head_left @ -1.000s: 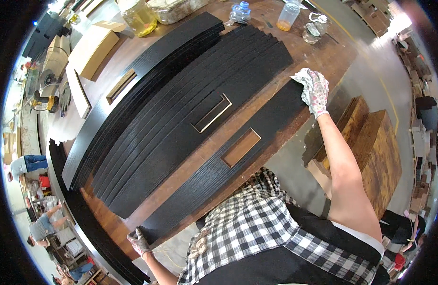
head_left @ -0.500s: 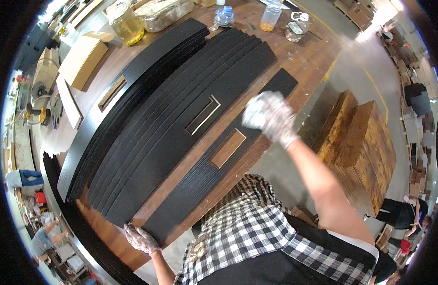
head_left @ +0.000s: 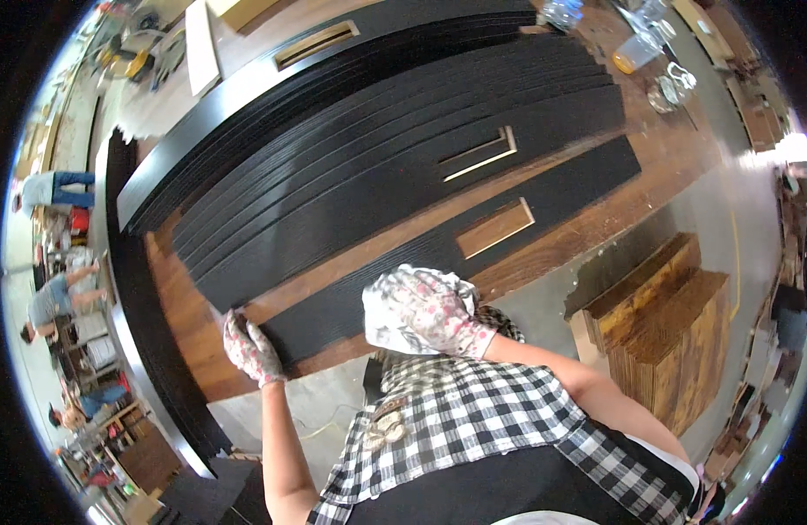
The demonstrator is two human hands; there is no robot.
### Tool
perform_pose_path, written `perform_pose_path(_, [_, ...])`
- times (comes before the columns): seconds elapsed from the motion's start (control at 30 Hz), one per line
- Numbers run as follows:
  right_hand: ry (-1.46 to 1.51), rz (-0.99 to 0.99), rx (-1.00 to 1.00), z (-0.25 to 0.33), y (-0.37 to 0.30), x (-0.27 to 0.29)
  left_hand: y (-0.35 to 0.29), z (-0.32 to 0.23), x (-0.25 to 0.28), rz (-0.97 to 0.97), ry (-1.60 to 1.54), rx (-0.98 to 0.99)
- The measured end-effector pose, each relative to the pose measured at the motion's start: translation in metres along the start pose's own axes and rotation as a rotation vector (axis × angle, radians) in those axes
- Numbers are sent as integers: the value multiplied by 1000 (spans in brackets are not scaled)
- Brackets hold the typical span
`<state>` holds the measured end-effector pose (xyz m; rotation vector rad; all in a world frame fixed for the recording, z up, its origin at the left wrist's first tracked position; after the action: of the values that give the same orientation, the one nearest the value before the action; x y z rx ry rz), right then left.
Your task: The person cleans wooden panels with cloths by wiping the grooves and surfaces of slatted boards, separating and turning the panels to clean each side, and applying liquid from a bottle onto a cloth.
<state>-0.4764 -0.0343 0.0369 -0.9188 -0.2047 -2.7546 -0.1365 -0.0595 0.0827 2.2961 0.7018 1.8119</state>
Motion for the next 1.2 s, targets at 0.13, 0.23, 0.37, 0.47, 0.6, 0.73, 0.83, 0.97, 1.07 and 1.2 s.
perform_pose_path(0.13, [27,95,-64,-14,21,32,-15,36,-7,-98,-260,249])
perform_pose_path(0.23, [-639,-155,169,40,35,53,-21,45,-13,-159,-720,462])
perform_pose_path(0.37, [-490,59,152,77,59,-7,-24,41,-12,-153,-888,554])
perform_pose_path(0.47, [-413,132,353,110,90,-71,-27,37,-15,-179,-1122,657])
perform_pose_path(0.6, [-320,222,692,179,119,-144,-28,53,-15,-207,-1269,815])
perform_pose_path(0.73, [-256,383,884,184,85,-145,-27,52,9,-227,-854,458])
perform_pose_path(0.83, [-163,136,848,116,52,-123,-13,32,4,-230,-842,364])
perform_pose_path(0.97, [-328,250,548,34,29,-41,-7,-18,-8,-113,-697,46])
perform_pose_path(1.07, [-649,24,217,3,13,58,-17,-74,-17,-69,-661,-218])
perform_pose_path(1.2, [280,-512,-139,-18,2,167,-16,-157,-28,178,-715,-473])
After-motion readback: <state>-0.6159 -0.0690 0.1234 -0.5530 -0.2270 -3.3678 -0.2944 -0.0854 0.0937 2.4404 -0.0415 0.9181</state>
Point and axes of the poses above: each hand's wrist, its own y-axis towards the middle knuckle, its own x-axis out of the back of the hand, z = x × y, the point moved 5 cm from there along y, towards the middle knuckle, and after that the axes turned 3 degrees about -z, right-handed, at the moved point
